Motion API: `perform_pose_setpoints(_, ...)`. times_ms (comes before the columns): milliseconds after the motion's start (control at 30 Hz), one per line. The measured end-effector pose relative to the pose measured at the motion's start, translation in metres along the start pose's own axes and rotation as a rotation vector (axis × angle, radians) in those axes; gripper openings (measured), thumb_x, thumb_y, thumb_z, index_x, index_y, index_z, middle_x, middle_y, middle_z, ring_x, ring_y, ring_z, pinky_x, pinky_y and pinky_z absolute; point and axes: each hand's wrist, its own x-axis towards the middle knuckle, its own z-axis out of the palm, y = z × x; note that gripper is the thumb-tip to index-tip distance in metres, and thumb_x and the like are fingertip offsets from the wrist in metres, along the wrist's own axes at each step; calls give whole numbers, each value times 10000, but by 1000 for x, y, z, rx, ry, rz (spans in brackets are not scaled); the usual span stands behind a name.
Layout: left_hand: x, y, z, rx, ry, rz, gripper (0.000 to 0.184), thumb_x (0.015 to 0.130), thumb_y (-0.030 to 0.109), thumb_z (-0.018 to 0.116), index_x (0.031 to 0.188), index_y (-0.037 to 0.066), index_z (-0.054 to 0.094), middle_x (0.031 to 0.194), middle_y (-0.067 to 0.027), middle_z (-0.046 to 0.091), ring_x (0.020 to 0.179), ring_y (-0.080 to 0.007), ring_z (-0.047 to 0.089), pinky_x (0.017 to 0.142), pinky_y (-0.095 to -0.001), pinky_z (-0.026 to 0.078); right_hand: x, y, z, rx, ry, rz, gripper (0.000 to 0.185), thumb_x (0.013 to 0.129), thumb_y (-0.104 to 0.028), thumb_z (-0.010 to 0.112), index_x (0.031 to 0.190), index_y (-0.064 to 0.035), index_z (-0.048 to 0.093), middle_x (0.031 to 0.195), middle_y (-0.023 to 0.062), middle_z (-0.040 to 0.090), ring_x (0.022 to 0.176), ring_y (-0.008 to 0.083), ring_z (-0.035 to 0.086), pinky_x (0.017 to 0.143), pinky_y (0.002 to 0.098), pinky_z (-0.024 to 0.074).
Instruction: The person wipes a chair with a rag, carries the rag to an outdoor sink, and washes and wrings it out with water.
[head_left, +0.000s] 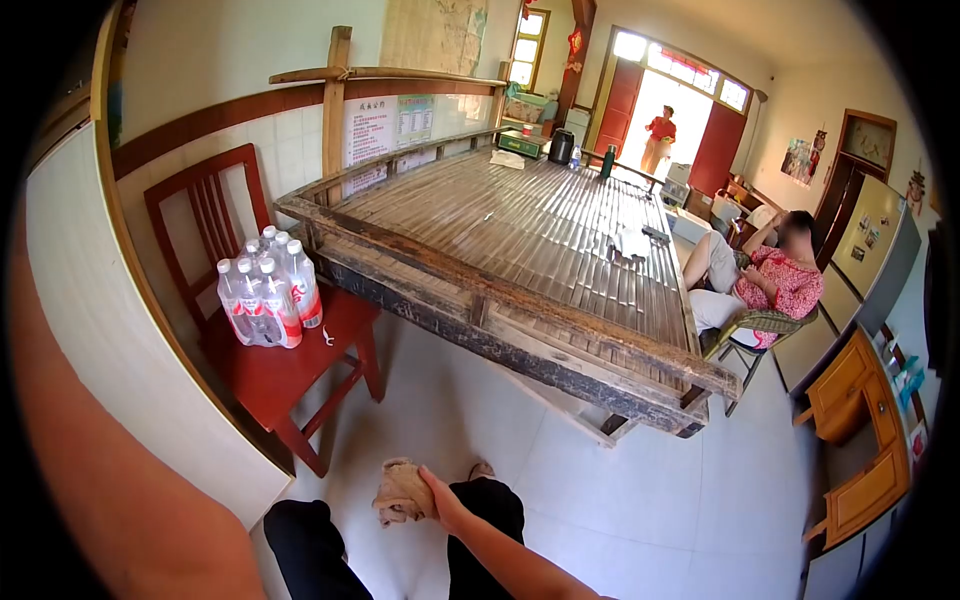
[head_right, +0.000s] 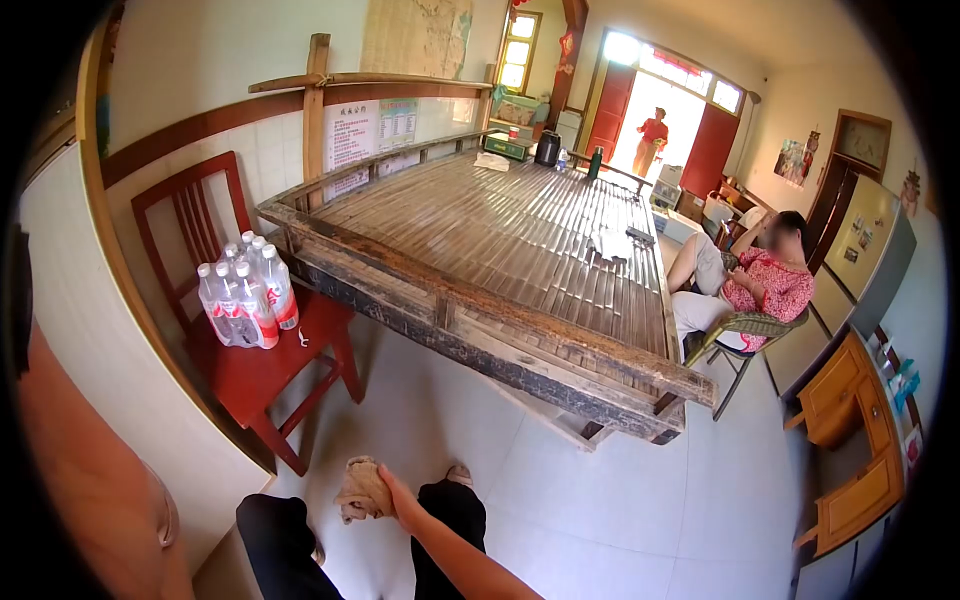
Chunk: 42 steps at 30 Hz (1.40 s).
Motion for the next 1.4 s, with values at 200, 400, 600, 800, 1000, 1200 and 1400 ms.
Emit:
perform_pose_setpoints(200,1,3,1,14,34,12,338,869,295,541,1149,105,549,1078,-118,566,1139,-291,432,916,-363,421,6,5,-3,24,26,-1,521,929,-457,368,1235,-44,455,1162,66,548,1046,173,534,909,290,404)
perform_pose_setpoints(400,2,5,0,44,127,36,308,874,271,547,1139,115,561,1084,-121,575,1155,-299,433,923,-366,426,4,1,-2,5,-21,-25,518,924,-451,391,1244,-47,444,1176,72,536,1071,178,516,922,289,393)
perform_pose_setpoints(600,17,13,6,121,456,191,280,878,248,553,1129,125,572,1090,-124,584,1171,-307,433,930,-369,430,5,-3,-1,84,-27,-56,517,923,-452,391,1218,-35,471,1165,75,553,1045,172,542,909,287,407)
perform_pose_setpoints(800,-4,8,40,29,132,-172,385,831,430,548,842,49,496,772,-91,462,740,-206,476,722,-364,410,-15,-11,12,-51,32,-100,527,910,-510,374,1165,-72,521,1070,40,596,950,144,579,821,268,455)
perform_pose_setpoints(1000,11,9,34,-1098,-257,-195,139,897,216,530,955,118,609,901,-82,599,1027,-246,496,869,-368,467,11,4,-12,14,-58,-92,512,904,-509,390,1156,-86,532,1064,33,601,929,138,580,766,256,463)
perform_pose_setpoints(1200,20,18,61,-1163,-231,-196,117,899,197,522,894,103,592,842,-57,575,918,-213,503,795,-332,485,6,4,-12,47,-66,6,506,908,-486,393,1187,-80,510,1070,46,603,948,148,580,795,270,457)
perform_pose_setpoints(1400,20,20,63,-1260,-314,-206,117,901,177,515,901,93,596,847,-59,583,903,-210,514,780,-320,482,-9,-8,-3,62,3,36,522,913,-484,382,1202,-62,486,1119,57,576,997,164,564,858,294,441)
